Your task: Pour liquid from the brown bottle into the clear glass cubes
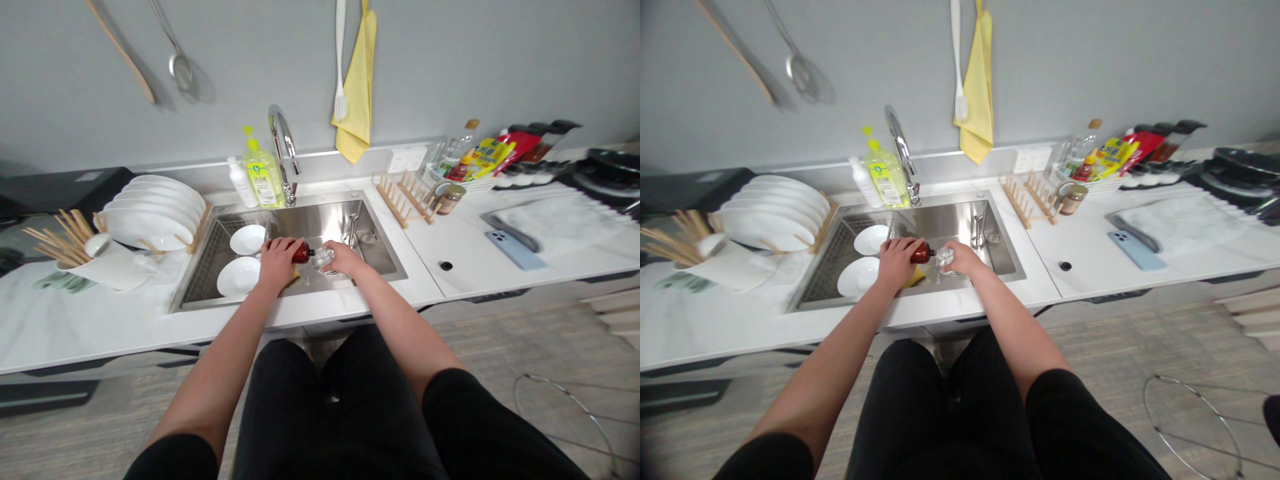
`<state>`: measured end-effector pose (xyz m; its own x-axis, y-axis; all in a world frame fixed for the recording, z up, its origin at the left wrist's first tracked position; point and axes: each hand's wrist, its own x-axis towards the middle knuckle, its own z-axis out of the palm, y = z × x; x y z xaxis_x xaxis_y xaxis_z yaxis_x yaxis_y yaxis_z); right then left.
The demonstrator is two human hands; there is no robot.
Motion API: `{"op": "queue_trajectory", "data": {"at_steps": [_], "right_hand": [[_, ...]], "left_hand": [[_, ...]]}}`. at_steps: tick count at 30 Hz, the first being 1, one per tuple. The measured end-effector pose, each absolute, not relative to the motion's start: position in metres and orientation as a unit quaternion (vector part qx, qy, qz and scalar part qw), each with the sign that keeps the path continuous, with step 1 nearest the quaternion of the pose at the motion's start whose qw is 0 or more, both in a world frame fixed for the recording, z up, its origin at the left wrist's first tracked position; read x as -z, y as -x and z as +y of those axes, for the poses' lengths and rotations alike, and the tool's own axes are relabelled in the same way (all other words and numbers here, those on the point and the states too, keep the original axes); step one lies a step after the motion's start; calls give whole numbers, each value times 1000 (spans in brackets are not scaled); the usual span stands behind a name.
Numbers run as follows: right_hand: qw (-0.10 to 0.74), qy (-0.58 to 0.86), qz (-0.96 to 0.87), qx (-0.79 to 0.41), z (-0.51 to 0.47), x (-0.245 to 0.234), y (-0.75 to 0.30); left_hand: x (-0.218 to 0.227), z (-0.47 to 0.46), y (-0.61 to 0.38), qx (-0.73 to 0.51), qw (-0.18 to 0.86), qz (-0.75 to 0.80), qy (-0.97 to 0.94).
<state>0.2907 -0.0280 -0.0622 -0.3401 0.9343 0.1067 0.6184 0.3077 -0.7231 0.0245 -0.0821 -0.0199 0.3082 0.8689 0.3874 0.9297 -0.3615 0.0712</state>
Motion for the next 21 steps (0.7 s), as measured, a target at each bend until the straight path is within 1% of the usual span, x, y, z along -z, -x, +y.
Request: {"op": "queue_trajectory", "data": {"at_steps": [13, 21], "right_hand": [[267, 515, -757, -300, -29, 61, -290], [269, 509, -759, -304, -29, 63, -291]], "left_hand": [[17, -83, -26, 179, 63, -568, 801], [18, -83, -25, 180, 77, -563, 803]]}}
